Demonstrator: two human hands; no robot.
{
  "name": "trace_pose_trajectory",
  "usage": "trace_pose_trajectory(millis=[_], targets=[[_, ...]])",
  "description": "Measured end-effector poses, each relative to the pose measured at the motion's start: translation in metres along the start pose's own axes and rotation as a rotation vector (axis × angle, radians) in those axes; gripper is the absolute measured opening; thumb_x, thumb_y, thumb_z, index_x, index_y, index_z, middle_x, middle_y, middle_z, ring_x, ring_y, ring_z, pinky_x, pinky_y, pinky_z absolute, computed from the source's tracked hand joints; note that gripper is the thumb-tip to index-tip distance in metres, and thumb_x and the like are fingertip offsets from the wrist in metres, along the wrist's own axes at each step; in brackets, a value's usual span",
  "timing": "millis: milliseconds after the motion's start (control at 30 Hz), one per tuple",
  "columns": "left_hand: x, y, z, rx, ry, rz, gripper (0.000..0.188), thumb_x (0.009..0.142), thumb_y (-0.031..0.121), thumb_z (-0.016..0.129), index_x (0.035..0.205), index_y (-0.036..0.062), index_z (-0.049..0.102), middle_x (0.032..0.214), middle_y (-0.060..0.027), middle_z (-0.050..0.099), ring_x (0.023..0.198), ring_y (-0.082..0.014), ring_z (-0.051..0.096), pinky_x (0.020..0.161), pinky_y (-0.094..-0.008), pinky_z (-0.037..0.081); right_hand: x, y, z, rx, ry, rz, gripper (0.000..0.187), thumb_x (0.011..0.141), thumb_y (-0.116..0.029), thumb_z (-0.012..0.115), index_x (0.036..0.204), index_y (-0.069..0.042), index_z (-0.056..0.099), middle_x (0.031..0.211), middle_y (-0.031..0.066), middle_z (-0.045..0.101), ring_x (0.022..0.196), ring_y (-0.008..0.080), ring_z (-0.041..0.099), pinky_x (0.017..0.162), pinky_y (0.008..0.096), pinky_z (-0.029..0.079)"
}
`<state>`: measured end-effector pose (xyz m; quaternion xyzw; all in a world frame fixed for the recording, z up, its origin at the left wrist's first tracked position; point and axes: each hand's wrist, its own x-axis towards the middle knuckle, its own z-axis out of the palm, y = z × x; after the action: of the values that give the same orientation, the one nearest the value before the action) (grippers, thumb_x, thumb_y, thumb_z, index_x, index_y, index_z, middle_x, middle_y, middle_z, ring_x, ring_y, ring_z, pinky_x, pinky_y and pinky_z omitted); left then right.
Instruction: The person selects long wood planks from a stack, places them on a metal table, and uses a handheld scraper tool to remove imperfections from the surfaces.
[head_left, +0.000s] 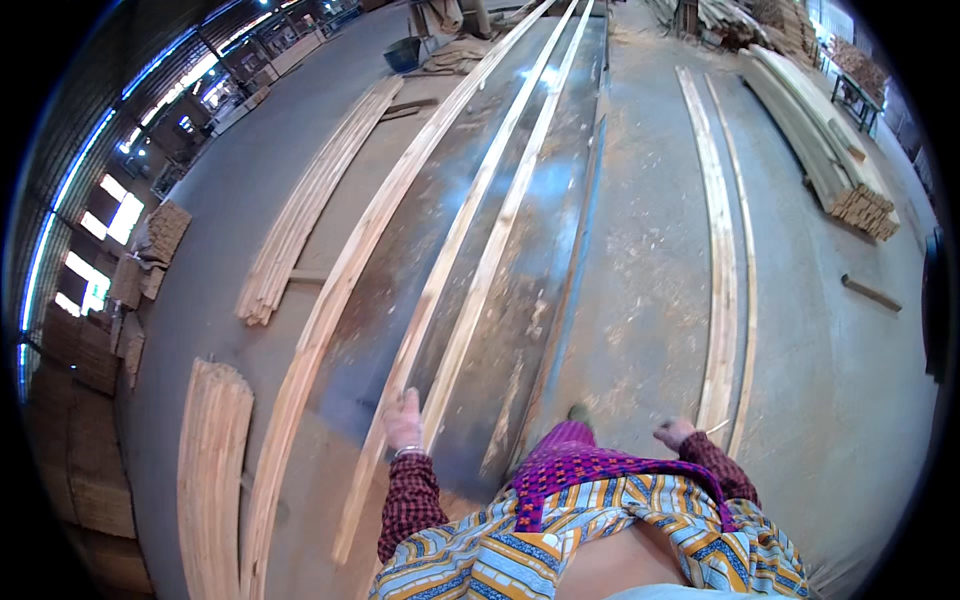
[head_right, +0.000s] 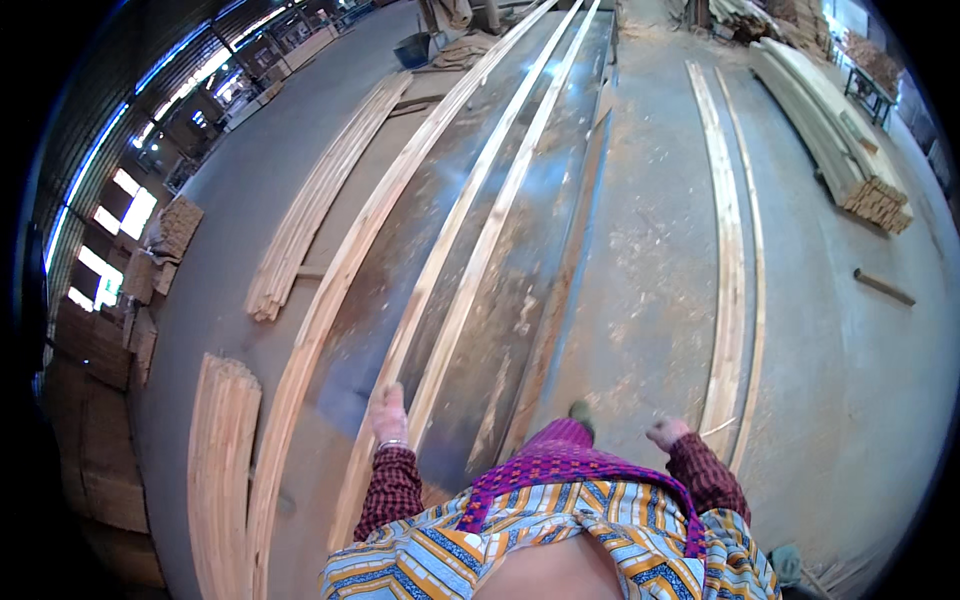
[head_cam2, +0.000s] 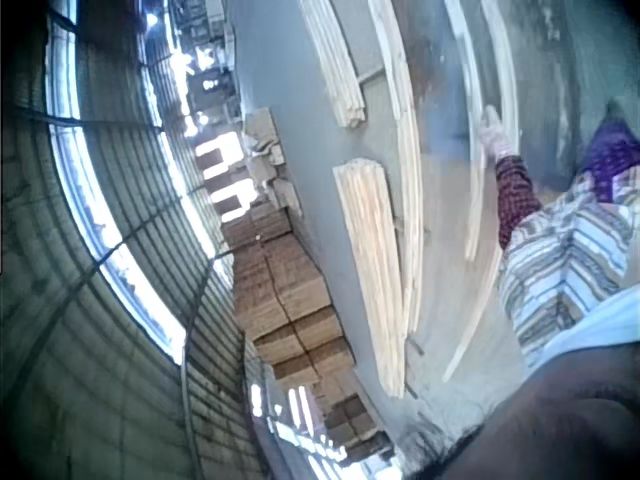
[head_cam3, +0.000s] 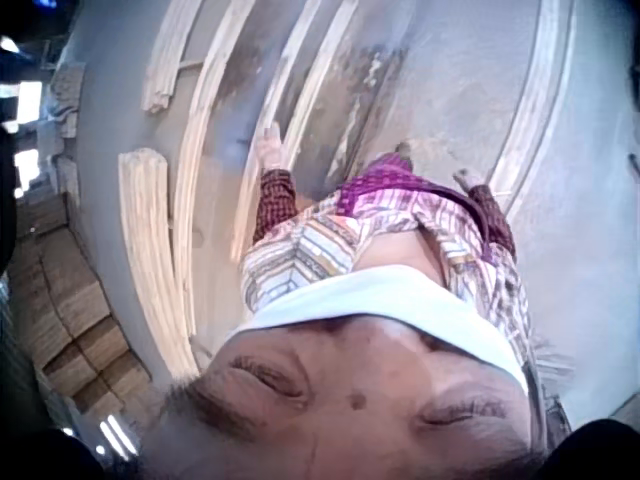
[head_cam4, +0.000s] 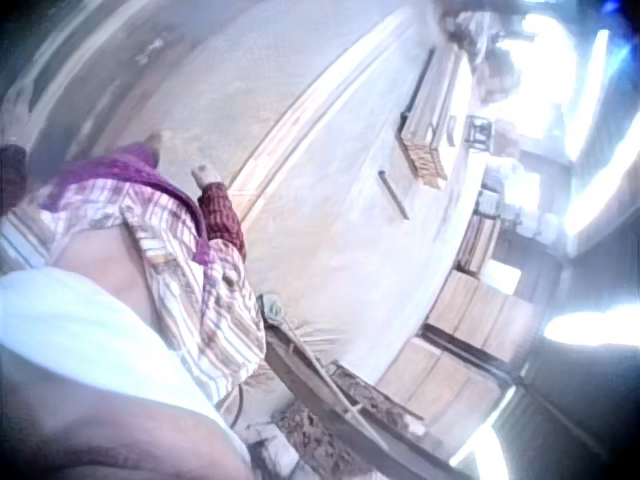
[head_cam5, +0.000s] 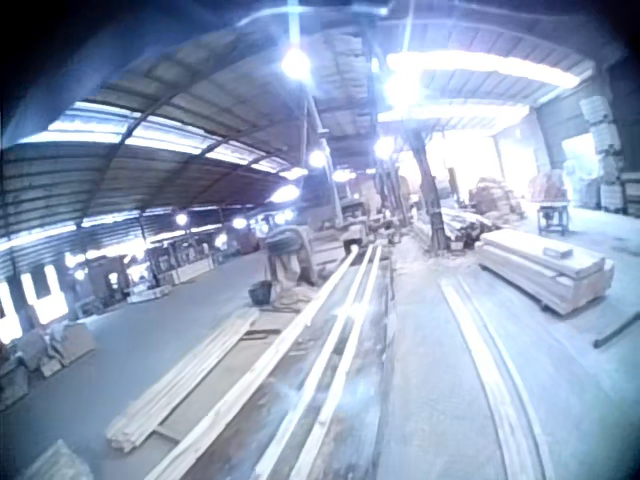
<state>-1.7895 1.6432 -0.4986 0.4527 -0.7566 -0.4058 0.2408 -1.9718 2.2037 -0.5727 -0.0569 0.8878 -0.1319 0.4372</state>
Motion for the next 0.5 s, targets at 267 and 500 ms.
trace_pose_trajectory(millis=[267, 500], targets=[[0.148, 0.143, 0.264, -0.084, -0.247, 0.190, 0.056, 0.084, 0.028, 0.078, 0.126, -0.0049, 0.062, 0.115, -0.0199, 0.069, 0.109, -0.0244, 0.066, 0.096, -0.0350, 0.050, 0.013, 0.062, -0.125, 0.670, 0.272, 0.387, 0.025, 0.085, -0.022, 0.059, 0.086, 0.001, 0.070, 0.066, 0.0090, 0.062, 0.056, 0.0227, 0.059, 0.052, 0.0386, 0.046], [0.239, 0.272, 0.436, 0.237, -0.203, 0.254, 0.059, 0.080, 0.037, 0.078, 0.123, -0.0009, 0.064, 0.116, -0.0221, 0.069, 0.111, -0.0351, 0.064, 0.098, -0.0390, 0.048, 0.149, 0.079, -0.224, 0.485, 0.072, 0.381, 0.031, 0.085, -0.027, 0.063, 0.091, 0.002, 0.071, 0.073, 0.0107, 0.067, 0.064, 0.0224, 0.064, 0.059, 0.0385, 0.051]])
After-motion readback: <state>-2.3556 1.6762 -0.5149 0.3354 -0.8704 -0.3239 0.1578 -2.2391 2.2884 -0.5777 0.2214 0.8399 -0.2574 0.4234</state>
